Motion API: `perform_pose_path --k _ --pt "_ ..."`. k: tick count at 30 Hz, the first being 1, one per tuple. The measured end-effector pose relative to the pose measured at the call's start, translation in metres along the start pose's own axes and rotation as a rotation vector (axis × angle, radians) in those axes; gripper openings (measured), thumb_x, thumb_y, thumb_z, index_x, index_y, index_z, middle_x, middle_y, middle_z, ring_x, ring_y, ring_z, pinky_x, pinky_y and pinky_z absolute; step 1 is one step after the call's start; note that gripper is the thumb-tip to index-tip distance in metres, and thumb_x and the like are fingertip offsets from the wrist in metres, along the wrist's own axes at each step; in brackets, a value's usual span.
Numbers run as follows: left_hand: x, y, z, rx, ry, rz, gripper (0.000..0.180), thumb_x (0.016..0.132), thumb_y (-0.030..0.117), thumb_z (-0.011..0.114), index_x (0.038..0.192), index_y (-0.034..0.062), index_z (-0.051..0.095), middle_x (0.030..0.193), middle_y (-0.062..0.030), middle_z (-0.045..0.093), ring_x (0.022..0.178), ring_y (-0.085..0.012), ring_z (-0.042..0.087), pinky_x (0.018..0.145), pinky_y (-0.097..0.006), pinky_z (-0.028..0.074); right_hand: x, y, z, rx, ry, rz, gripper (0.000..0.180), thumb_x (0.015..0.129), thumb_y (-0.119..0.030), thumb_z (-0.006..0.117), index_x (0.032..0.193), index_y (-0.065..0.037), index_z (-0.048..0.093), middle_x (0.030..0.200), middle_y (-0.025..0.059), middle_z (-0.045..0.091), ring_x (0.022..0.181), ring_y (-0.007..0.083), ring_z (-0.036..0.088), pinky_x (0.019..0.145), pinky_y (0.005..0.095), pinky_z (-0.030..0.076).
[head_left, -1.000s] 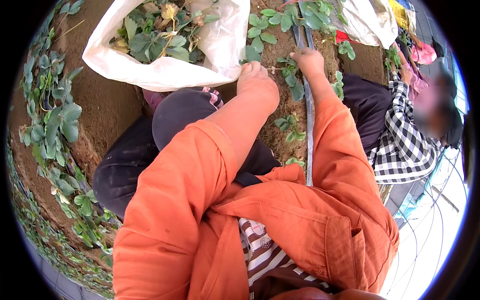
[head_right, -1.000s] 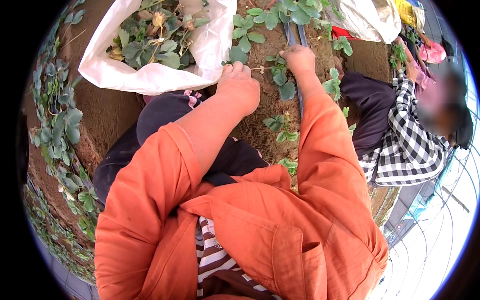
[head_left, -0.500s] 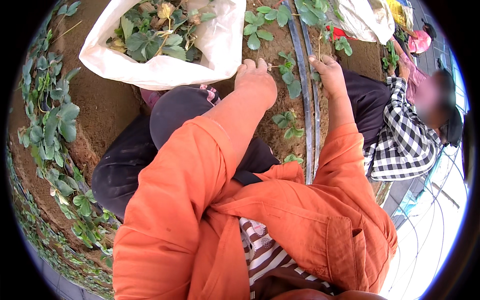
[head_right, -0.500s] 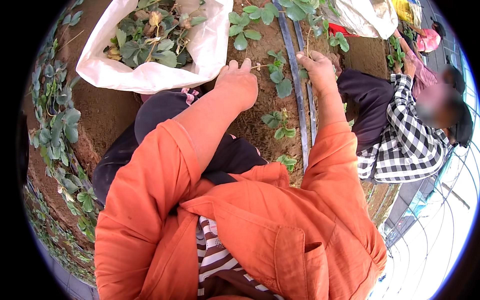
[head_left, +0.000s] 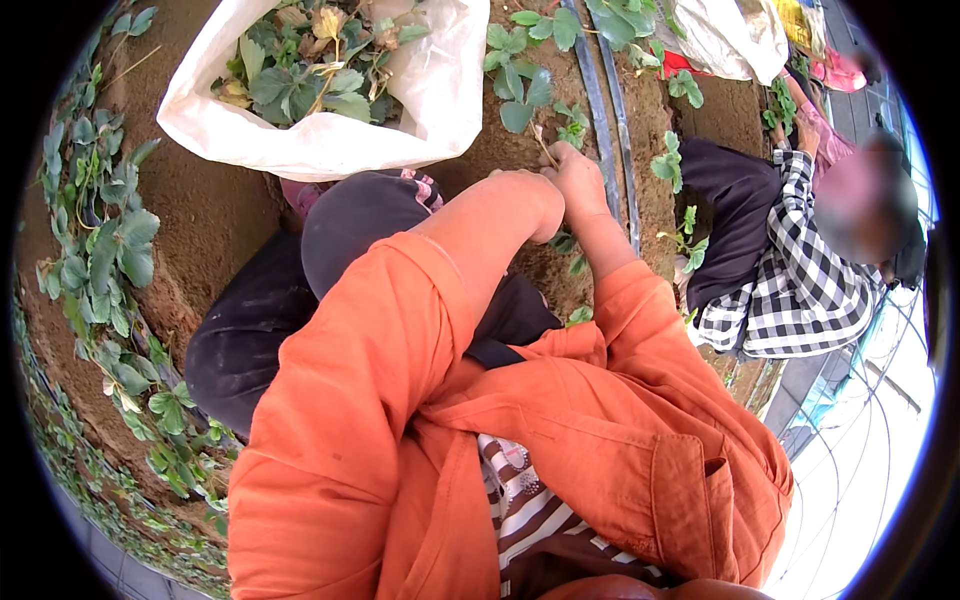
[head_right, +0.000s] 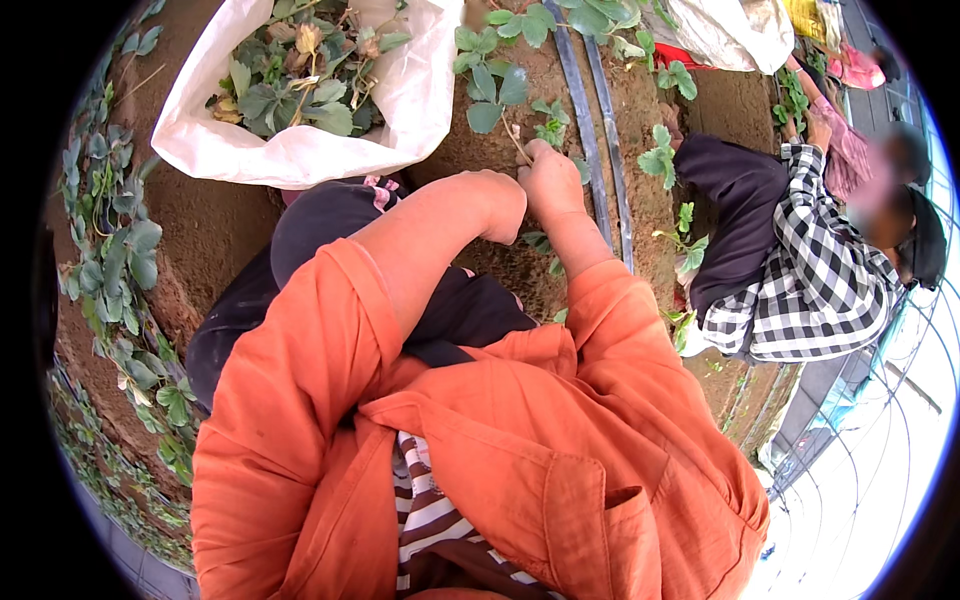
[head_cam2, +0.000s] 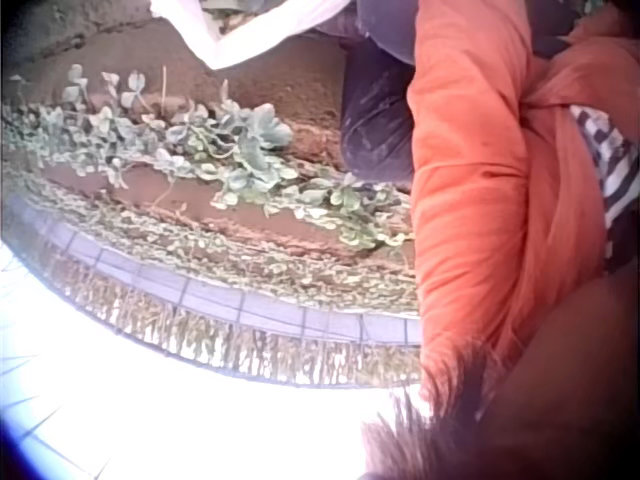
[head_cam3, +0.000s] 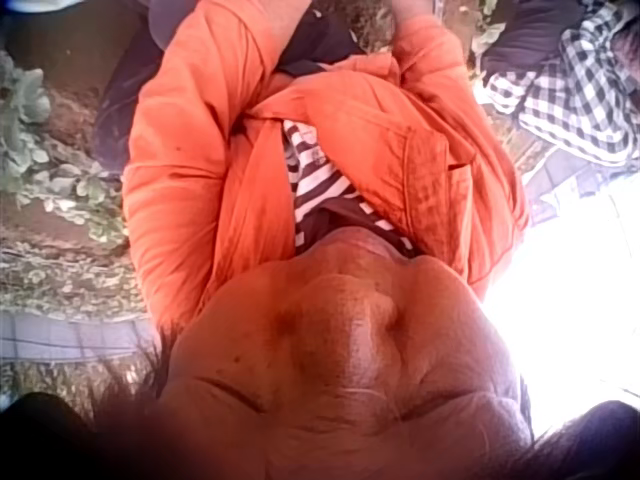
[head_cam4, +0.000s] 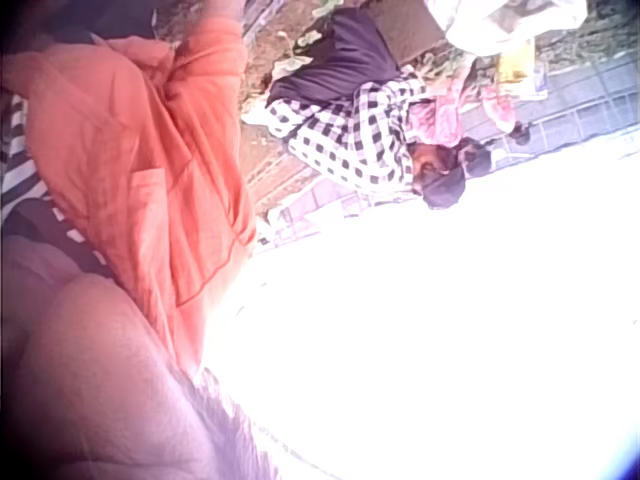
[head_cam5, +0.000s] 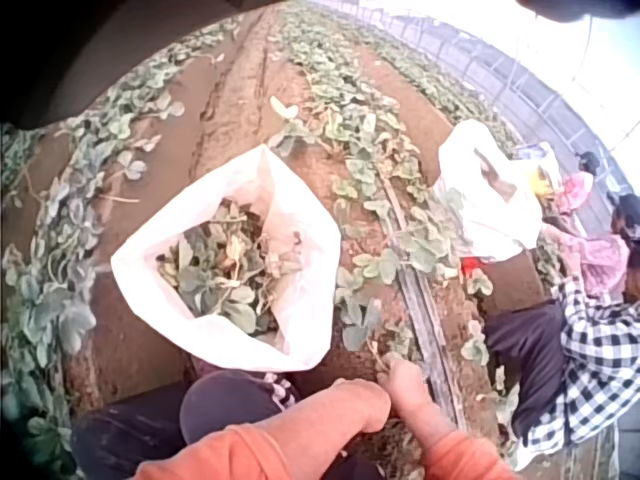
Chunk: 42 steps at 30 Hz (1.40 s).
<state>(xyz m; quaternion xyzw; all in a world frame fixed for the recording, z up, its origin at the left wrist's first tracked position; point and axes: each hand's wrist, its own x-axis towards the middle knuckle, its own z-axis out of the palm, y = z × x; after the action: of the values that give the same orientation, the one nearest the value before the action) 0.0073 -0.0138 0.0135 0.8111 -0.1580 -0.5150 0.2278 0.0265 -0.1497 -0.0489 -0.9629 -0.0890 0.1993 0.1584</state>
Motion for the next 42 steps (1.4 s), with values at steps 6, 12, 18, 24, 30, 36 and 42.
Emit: perform_pose_path --k 6,12,18,24,30,36,42 --pt "0.004 -0.004 0.007 0.072 -0.079 0.166 0.038 0.073 0.029 0.068 0.104 0.0061 0.069 0.107 -0.0130 0.066 0.097 -0.0294 0.063 0.084 -0.040 0.049 -0.024 0.014 -0.019 0.140 -0.126 -0.133 0.037 0.073 -0.012 0.067 0.109 -0.011 0.059 0.080 0.0155 0.064 0.081 0.0348 0.063 0.073 0.0400 0.048" --pt "0.017 -0.011 0.014 0.130 -0.114 0.184 0.037 0.075 0.027 0.066 0.101 0.0023 0.069 0.104 -0.0155 0.066 0.096 -0.0297 0.063 0.083 -0.040 0.049 0.006 0.017 -0.078 0.502 0.269 0.065 0.047 0.080 -0.008 0.058 0.124 0.005 0.048 0.069 0.0029 0.061 0.055 0.0093 0.056 0.048 0.0208 0.040" --pt "0.008 -0.011 0.010 0.128 -0.083 0.193 0.034 0.075 0.025 0.064 0.100 0.0024 0.069 0.104 -0.0160 0.066 0.097 -0.0297 0.063 0.083 -0.040 0.049 0.018 0.047 -0.026 0.526 -0.083 0.419 0.026 0.079 -0.027 0.073 0.078 -0.003 0.062 0.062 0.0000 0.053 0.050 0.0100 0.046 0.045 0.0255 0.035" --pt "0.003 -0.012 0.010 0.125 -0.056 0.198 0.033 0.075 0.024 0.063 0.099 0.0021 0.069 0.103 -0.0158 0.066 0.094 -0.0302 0.063 0.081 -0.040 0.049 0.036 0.059 -0.024 -0.133 -0.116 0.215 0.038 0.074 -0.037 0.069 0.088 -0.002 0.067 0.086 0.0196 0.066 0.083 0.0339 0.063 0.075 0.0415 0.048" --pt "0.000 -0.010 0.010 0.129 -0.044 0.212 0.031 0.073 0.020 0.061 0.096 0.0011 0.070 0.100 -0.0174 0.067 0.092 -0.0307 0.064 0.080 -0.040 0.050 0.052 0.055 -0.089 -0.547 -0.012 0.171 0.033 0.074 -0.028 0.066 0.096 -0.003 0.068 0.099 0.0204 0.065 0.095 0.0338 0.062 0.082 0.0403 0.049" --pt "0.003 -0.004 0.015 0.111 -0.028 0.198 0.030 0.070 0.016 0.060 0.094 0.0005 0.070 0.098 -0.0185 0.067 0.090 -0.0317 0.064 0.079 -0.041 0.050 0.077 0.075 -0.108 -0.032 -0.110 -0.001 0.030 0.074 -0.026 0.068 0.090 -0.001 0.067 0.073 0.0108 0.060 0.070 0.0188 0.056 0.068 0.0331 0.045" --pt "0.002 -0.001 0.015 0.115 -0.024 0.207 0.030 0.069 0.014 0.059 0.092 0.0000 0.070 0.096 -0.0189 0.067 0.089 -0.0324 0.064 0.079 -0.041 0.050 0.102 0.023 -0.085 -0.301 -0.341 -0.040 0.046 0.069 -0.038 0.076 0.084 0.004 0.065 0.073 0.0124 0.063 0.069 0.0225 0.058 0.067 0.0354 0.046"
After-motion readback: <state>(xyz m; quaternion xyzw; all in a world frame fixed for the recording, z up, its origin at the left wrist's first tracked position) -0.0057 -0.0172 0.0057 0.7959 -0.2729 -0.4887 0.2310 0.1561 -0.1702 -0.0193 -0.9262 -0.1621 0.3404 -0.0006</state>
